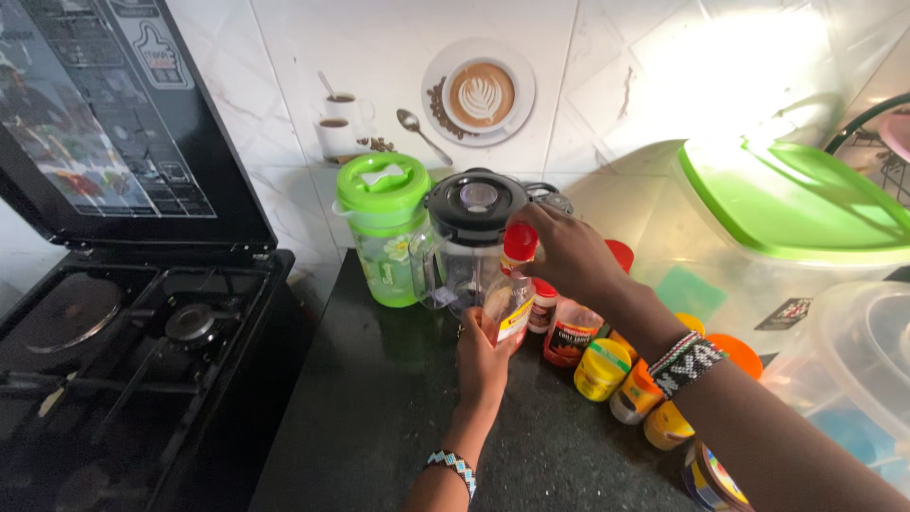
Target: The person takes spice jars and plastic containers from an upper cabinet and the counter, unscrews and removes lids from many small jars, and arranges the jars and lids in rows on the kitchen counter. They also reposition a blender jug and a green pitcher between the cabinet and the counter.
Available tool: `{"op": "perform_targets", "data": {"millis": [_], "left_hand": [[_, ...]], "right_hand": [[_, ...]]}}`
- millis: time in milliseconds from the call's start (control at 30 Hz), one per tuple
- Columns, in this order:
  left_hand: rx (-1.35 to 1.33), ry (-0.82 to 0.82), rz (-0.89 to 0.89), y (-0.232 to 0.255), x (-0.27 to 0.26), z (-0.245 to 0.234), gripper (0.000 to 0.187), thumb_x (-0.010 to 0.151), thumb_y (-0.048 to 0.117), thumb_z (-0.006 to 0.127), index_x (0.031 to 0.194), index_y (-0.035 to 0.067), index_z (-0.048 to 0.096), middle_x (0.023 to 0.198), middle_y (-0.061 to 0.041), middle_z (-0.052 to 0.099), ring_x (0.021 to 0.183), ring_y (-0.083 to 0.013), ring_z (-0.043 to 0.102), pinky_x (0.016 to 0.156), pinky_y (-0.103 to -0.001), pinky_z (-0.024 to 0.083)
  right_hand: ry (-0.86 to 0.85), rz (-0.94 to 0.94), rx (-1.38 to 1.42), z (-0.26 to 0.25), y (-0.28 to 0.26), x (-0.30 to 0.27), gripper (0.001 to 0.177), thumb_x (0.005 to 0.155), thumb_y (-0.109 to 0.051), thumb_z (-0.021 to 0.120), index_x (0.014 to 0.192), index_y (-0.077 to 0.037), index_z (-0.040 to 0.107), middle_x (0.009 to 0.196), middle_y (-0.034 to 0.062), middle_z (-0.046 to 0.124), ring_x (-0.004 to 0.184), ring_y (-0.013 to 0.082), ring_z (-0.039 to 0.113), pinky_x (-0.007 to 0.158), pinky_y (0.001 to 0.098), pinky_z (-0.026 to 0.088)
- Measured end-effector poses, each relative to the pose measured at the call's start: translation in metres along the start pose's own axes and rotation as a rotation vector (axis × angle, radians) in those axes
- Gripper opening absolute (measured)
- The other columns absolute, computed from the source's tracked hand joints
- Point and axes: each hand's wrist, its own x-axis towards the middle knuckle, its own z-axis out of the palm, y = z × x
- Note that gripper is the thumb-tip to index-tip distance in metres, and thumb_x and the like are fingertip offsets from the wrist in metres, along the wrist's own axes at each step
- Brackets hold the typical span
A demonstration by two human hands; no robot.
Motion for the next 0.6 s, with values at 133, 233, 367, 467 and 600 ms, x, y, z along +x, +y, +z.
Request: {"op": "perform_targets", "data": {"millis": [133,233,367,467,600], "left_hand": [[0.048,-0.028,-0.013,0.007,0.007,0.001,0.055,0.078,0.018,0.087,0.115,0.003,0.051,0.111,-0.021,0.069,0.104,-0.0375,0.070,0.085,-0.046,0.056],[0.037,-0.061,-0.063,0.013,0.008,0.002,0.053,0.081,0.019,0.083,0.119,0.004,0.049,0.116,-0.019,0.067,0.107,-0.0346,0.070,0.087,-0.043,0.059],[0.088,-0.097,-0.129,0.010,0.009,0.006,0.054,0.084,0.023,0.081,0.123,0.005,0.048,0.121,-0.018,0.066,0.112,-0.0330,0.069,0.089,-0.042,0.060],[0.064,-0.087,-0.094,-0.003,0.006,0.011,0.059,0.085,0.020,0.080,0.132,0.005,0.047,0.126,-0.018,0.065,0.117,-0.0339,0.068,0.095,-0.043,0.058],[0.131,-0.009,0.058,-0.019,0.000,0.018,0.084,0.073,0.008,0.081,0.142,-0.001,0.036,0.135,-0.026,0.056,0.126,-0.0427,0.056,0.103,-0.049,0.048]], "right_hand": [[0.039,0.043,-0.014,0.003,-0.003,0.003,0.065,0.067,-0.019,0.089,0.125,-0.014,0.059,0.117,0.0118,0.065,0.107,0.0349,0.066,0.089,0.0470,0.053],[0.030,0.101,0.031,0.003,-0.005,0.002,0.067,0.068,-0.016,0.087,0.129,-0.018,0.059,0.121,0.0113,0.059,0.104,0.0335,0.067,0.088,0.0466,0.054],[0.007,0.159,0.049,0.004,-0.005,0.003,0.066,0.069,-0.017,0.087,0.129,-0.020,0.059,0.121,0.0095,0.059,0.111,0.0325,0.066,0.091,0.0467,0.053],[0.032,0.119,0.070,0.003,-0.006,0.001,0.065,0.069,-0.018,0.088,0.128,-0.019,0.059,0.123,0.0092,0.060,0.113,0.0334,0.065,0.091,0.0467,0.053],[0.099,0.041,0.035,-0.013,-0.015,0.002,0.080,0.066,-0.021,0.085,0.139,-0.012,0.053,0.128,0.0122,0.058,0.116,0.0380,0.061,0.090,0.0482,0.051]]}}
